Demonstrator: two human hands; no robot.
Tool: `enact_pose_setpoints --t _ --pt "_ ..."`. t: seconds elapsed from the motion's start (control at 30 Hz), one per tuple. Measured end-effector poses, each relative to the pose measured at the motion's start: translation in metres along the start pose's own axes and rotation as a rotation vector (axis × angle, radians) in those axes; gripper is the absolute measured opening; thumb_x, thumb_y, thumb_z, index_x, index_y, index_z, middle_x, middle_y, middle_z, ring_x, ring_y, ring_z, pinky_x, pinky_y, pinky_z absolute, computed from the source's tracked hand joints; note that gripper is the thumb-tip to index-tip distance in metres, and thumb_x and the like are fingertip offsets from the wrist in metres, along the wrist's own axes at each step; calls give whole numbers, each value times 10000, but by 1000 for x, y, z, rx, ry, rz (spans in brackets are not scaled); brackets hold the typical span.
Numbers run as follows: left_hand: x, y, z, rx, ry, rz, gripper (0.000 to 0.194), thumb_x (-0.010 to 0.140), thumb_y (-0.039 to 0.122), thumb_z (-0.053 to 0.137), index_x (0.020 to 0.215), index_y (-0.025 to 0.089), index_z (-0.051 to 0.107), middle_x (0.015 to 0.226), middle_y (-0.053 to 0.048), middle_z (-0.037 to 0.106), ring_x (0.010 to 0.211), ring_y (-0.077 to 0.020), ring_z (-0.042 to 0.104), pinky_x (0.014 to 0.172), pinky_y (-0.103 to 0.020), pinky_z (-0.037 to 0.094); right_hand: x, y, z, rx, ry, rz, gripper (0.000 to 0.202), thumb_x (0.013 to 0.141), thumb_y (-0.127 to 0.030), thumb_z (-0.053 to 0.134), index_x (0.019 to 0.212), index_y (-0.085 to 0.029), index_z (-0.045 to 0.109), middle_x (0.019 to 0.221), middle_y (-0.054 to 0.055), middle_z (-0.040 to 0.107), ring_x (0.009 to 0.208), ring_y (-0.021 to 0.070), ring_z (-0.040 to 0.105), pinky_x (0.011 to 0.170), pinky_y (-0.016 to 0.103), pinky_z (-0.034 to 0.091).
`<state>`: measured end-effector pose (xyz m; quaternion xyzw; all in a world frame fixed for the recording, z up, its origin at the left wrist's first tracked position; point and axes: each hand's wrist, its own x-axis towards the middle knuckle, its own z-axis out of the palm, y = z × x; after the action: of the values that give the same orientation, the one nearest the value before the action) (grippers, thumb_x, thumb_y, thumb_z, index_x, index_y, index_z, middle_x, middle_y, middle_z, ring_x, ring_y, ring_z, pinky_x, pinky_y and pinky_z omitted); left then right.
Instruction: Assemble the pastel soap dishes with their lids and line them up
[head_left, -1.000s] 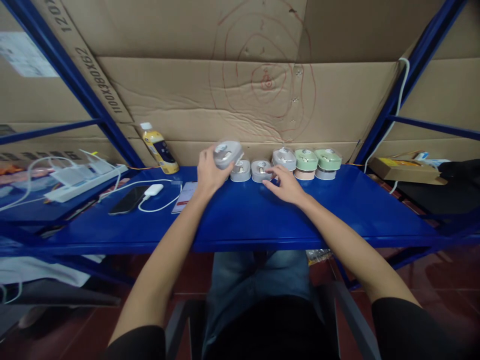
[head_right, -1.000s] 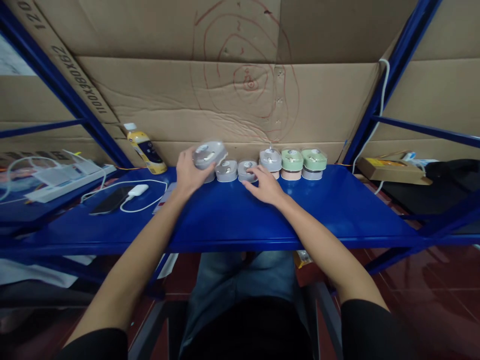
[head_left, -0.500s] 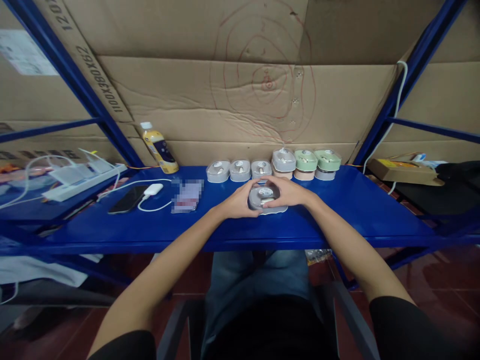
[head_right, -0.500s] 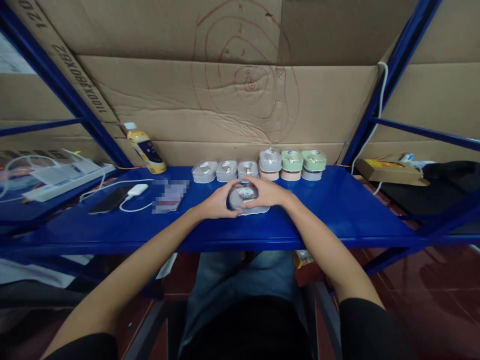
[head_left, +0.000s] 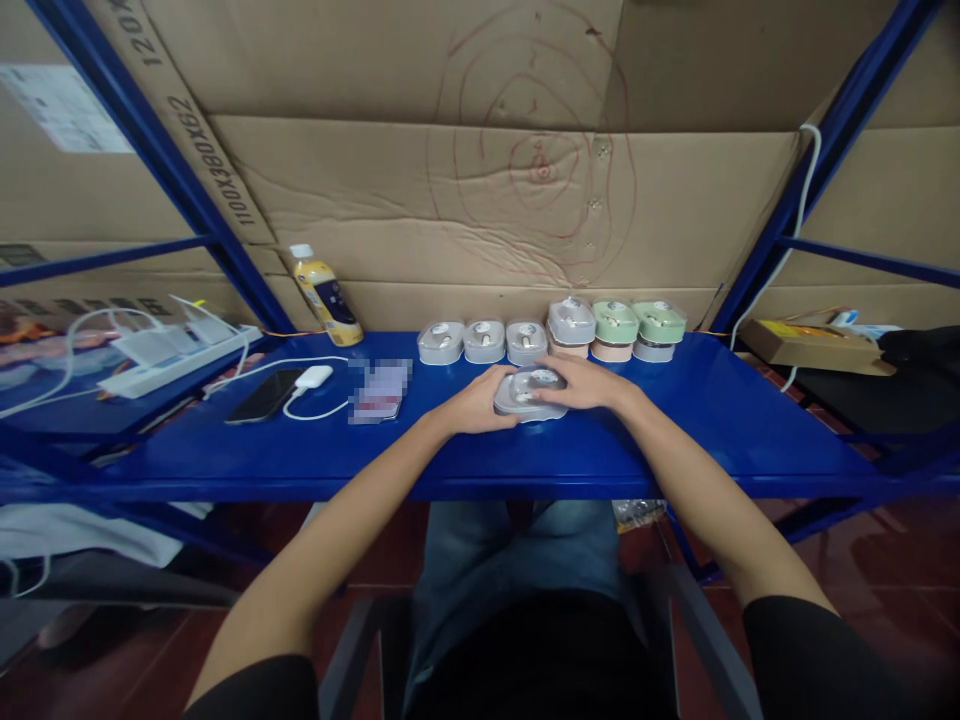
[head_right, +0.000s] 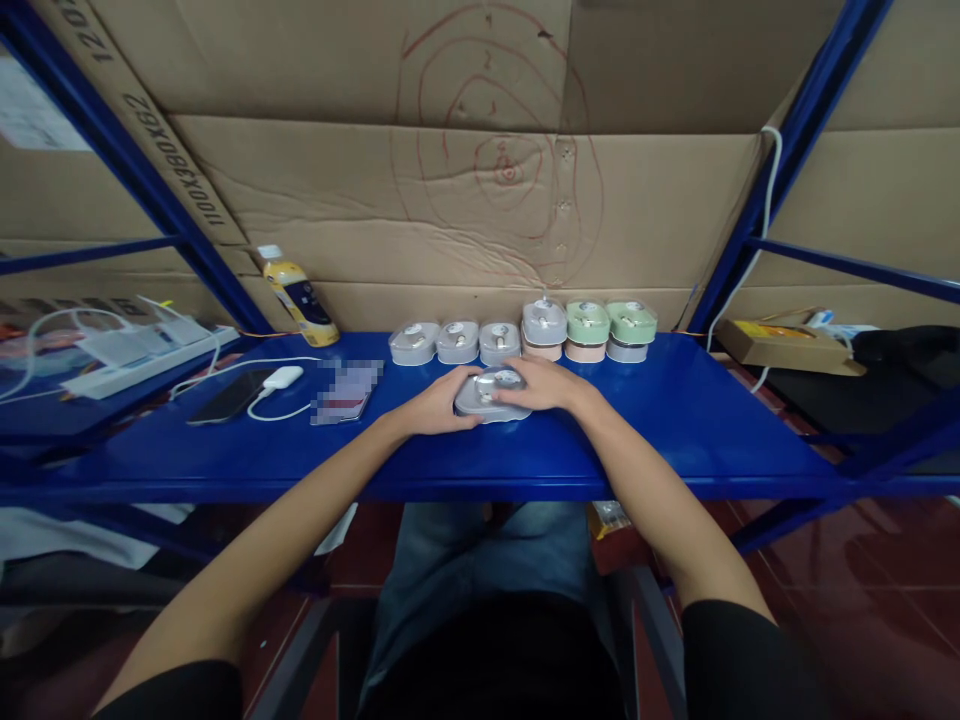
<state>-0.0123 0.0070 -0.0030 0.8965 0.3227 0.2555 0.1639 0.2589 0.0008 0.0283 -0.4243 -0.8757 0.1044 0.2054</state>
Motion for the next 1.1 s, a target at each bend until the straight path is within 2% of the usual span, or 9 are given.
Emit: enact_pose_setpoints --t 0.17,0.23,0.37,0.5,0.6,0.77,0.83,0.9,1.1 --pt "1 2 2 -36 36 -71 947 731 619 903 1485 192 523 1461 -197 633 1339 -413 641 1124 -597 531 -1 4 -4 -5 -21 10 1049 646 -702 943 1526 -231 620 1463 179 688 1324 458 665 1090 623 568" --pt "1 2 1 -33 34 -7 860 778 610 877 1468 198 572 1455 -179 641 1359 -393 631 1162 -583 508 -3 8 -14 27 40 41 1051 701 -688 913 1561 -184 580 1508 200 659 1335 448 661 1114 618 555" --pt "1 1 0 -14 -17 54 562 872 608 801 1298 242 768 1403 -141 651 1344 -363 641 1208 -553 480 -7 16 -33 100 307 129 1024 803 -706 828 1610 -164 507 1543 212 630 1330 429 669 1129 626 538" --pt "1 -1 0 -31 -9 37 503 932 630 724 1240 247 830 1497 -147 596 1436 -377 585 1259 -531 435 -6 17 -34 106 411 130 1050 795 -746 811 1624 -185 495 1598 204 585 1456 437 576 1220 623 456" --pt "3 -6 -3 -20 69 12 508 986 635 640 1223 229 831 1494 -144 611 1404 -368 611 1252 -529 448 -5 18 -29 116 396 128 1071 780 -791 795 1631 -212 497 1601 198 581 1464 451 566 1217 638 457" --pt "6 -24 -15 42 370 -161 492 1038 577 551 1188 181 802 1344 -159 698 1370 -356 617 1220 -549 480 -3 23 -26 78 436 133 967 828 -838 714 1581 -252 560 1549 186 626 1438 458 583 1207 691 437" --pt "6 -28 -19 58 419 -195 464 1030 561 567 1142 175 799 1263 -154 723 1335 -349 634 1212 -557 482 -2 25 -26 67 460 155 934 857 -844 675 1559 -237 578 1526 193 645 1417 454 601 1194 690 447" --pt "4 -24 -20 50 376 -160 433 1002 563 618 1102 183 799 1263 -148 720 1339 -346 635 1218 -556 473 -2 24 -26 59 482 167 924 872 -853 645 1533 -209 596 1507 205 659 1395 453 617 1179 679 463" --pt "-1 7 -5 -26 94 63 431 873 563 803 1167 247 790 1468 -125 599 1388 -339 624 1257 -529 443 -2 19 -28 57 551 176 906 879 -867 618 1458 -171 641 1419 215 711 1259 437 690 1096 632 534"
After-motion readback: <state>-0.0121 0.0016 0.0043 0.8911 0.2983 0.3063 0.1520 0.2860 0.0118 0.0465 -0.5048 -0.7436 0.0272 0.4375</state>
